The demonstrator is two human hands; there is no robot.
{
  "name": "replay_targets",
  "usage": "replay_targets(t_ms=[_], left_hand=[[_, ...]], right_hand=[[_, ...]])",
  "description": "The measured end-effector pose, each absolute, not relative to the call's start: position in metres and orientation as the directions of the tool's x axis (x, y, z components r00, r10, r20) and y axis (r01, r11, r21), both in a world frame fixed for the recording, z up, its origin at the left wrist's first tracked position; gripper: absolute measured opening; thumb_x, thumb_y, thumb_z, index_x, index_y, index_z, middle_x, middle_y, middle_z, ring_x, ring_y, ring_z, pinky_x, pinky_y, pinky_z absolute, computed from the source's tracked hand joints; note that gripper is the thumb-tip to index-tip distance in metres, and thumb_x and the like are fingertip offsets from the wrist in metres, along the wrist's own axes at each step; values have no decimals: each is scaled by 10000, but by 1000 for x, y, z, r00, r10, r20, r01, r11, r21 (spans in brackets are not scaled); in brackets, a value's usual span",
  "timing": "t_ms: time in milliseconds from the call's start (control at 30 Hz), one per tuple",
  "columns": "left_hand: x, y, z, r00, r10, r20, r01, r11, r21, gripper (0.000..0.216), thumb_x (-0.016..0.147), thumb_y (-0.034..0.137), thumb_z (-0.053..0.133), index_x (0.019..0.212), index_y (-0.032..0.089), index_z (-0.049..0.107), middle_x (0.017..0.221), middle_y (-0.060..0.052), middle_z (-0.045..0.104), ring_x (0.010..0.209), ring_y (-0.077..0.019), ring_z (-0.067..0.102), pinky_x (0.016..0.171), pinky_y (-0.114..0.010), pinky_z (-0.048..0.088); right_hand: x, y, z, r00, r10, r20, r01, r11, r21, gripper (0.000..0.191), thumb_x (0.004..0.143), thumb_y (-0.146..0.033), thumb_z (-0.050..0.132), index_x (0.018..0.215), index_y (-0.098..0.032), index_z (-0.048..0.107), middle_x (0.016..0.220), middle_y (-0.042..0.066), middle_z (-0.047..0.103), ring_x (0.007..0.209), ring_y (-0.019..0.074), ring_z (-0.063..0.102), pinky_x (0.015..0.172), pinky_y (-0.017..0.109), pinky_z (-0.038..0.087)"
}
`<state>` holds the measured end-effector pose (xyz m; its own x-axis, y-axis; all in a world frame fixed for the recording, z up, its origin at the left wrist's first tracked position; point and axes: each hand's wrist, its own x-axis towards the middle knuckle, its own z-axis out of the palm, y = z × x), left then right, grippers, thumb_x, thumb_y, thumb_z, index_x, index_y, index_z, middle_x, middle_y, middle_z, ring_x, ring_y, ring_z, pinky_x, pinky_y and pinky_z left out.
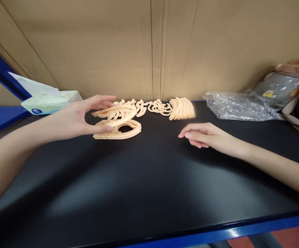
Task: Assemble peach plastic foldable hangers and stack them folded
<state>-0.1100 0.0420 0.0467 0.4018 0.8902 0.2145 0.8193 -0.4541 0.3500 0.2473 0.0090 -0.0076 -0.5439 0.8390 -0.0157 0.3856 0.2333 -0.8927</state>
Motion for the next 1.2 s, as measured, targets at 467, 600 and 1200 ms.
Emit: replay_targets(t_ms=[467,600,1200], left_hand=[[-116,49,27,529,832,168,776,-554,301,754,808,607,591,1386,159,408,1438,-132,457,1266,-285,483,1017,-525,393],[-115,49,25,560,813,163,763,-582,281,709,838,566,583,1381,143,410,1476,-133,406,1298,-278,447,1045,-535,349],[-106,42,25,570,815,105,754,-569,327,606,897,398,547,1414,155,347,1472,-113,414,1307,-245,441,1048,-498,361]], right_hand=[[247,10,-7,-558,826,-72,422,209,-882,337,902,-467,533,983,-158,641,598,-38,496,508,75,375,509,247,317],[247,10,-6,-569,818,-82,434,215,-875,336,905,-467,525,980,-162,643,614,-32,513,520,77,389,509,240,321],[248,10,-4,-581,808,-98,454,221,-863,356,898,-484,523,978,-161,650,643,-14,549,546,89,426,531,248,349]])
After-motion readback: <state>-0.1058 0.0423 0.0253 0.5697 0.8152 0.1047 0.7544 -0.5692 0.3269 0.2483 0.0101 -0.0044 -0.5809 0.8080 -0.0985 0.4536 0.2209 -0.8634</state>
